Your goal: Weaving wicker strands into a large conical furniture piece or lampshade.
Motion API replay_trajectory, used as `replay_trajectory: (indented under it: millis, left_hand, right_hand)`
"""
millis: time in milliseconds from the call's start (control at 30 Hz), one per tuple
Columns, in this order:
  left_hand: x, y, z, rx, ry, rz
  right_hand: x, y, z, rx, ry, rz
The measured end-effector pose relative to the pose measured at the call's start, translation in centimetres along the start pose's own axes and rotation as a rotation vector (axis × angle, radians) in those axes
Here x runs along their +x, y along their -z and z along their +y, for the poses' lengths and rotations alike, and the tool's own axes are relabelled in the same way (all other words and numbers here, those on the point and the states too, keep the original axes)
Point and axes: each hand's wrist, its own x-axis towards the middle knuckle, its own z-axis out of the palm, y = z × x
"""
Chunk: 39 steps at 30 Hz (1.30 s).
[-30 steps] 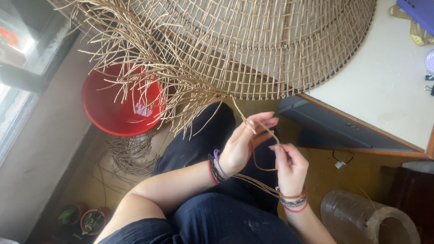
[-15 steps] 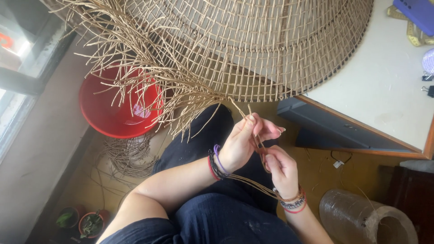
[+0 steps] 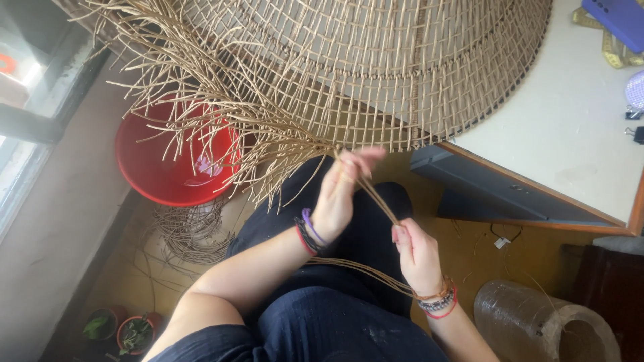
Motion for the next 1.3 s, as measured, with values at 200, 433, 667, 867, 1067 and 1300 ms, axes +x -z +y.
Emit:
replay_trajectory:
  millis: [200,433,667,867,1067,1300]
  left_hand:
    - [0.0,5.7,-0.4,0.504,-0.118,0.201]
    - [-1.5,5.1,-0.3,0.966,-0.226,0.016]
    - [-3.1,5.0,-7.7,0.159,0.493,0.021]
    - [-0.6,5.7,-9.8,-0.154,0.724,0.289]
    - [-1.3,6.6,-13.3,-0.050,0.719,0.346]
    - [-3.3,8.2,-20.4,0.184,0.463,0.278]
  right_hand:
    - [0.4,2.5,-1.1,-0.145,0.103,0.066]
    - [2.8,6.5,-1.6,-0.523,0.429,0.431]
    - [6.5,3.0,-4.3,-0.560,0.485,0.390]
    - [9.1,0.2,-6.9,-0.655,0.686,0.364]
    - [10.1,-1.0,-8.9,-0.800,0.800,0.320]
    - [15.0,-6.4,-3.7,-1.006,0.716,0.151]
